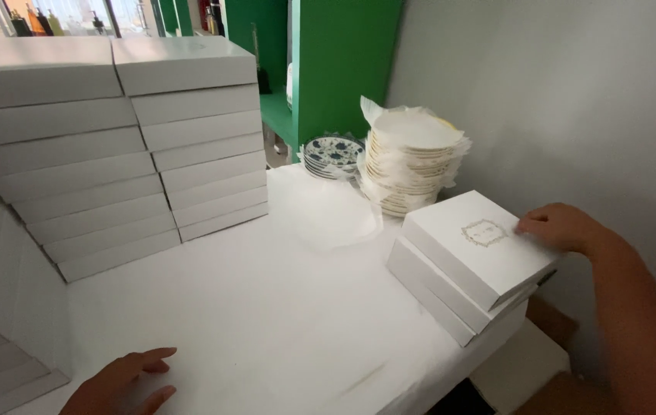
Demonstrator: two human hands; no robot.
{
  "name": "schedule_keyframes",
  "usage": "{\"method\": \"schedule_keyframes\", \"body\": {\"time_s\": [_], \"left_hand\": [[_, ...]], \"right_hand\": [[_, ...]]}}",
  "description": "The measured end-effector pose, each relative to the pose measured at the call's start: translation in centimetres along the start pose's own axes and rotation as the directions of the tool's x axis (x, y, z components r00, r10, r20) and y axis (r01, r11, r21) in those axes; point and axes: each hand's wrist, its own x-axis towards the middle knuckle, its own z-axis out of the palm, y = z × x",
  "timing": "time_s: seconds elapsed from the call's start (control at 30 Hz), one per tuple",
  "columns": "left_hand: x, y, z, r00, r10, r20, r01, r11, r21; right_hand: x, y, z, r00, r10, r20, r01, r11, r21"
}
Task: The person is packing round white plates into white gift boxes, stacking them after completion.
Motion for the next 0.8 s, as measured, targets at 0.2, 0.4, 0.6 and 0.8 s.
{"method": "schedule_keyframes", "body": {"time_s": [0.2, 0.4, 0.6, 0.8], "left_hand": [[-1.2, 0.0, 0.2, 0.985, 0.095, -0.141, -0.093, 0.995, 0.024], [-1.9, 0.5, -0.3, 0.989, 0.042, -0.142, -0.053, 0.996, -0.074], [-2.2, 0.8, -0.8, 0.992, 0.054, -0.116, -0.058, 0.998, -0.028], [-0.8, 0.1, -0.9, 0.999, 0.045, -0.005, -0.045, 0.999, -0.009]], "right_hand": [[-2.4, -5.2, 2.6, 0.990, 0.044, -0.137, -0.070, 0.980, -0.189], [-2.6, -4.9, 3.7, 0.988, 0.021, -0.152, -0.046, 0.986, -0.160], [-3.1, -5.1, 4.0, 0.981, -0.058, -0.188, 0.023, 0.983, -0.183], [-3.6, -5.5, 4.2, 0.985, -0.028, -0.171, -0.002, 0.985, -0.173]]}}
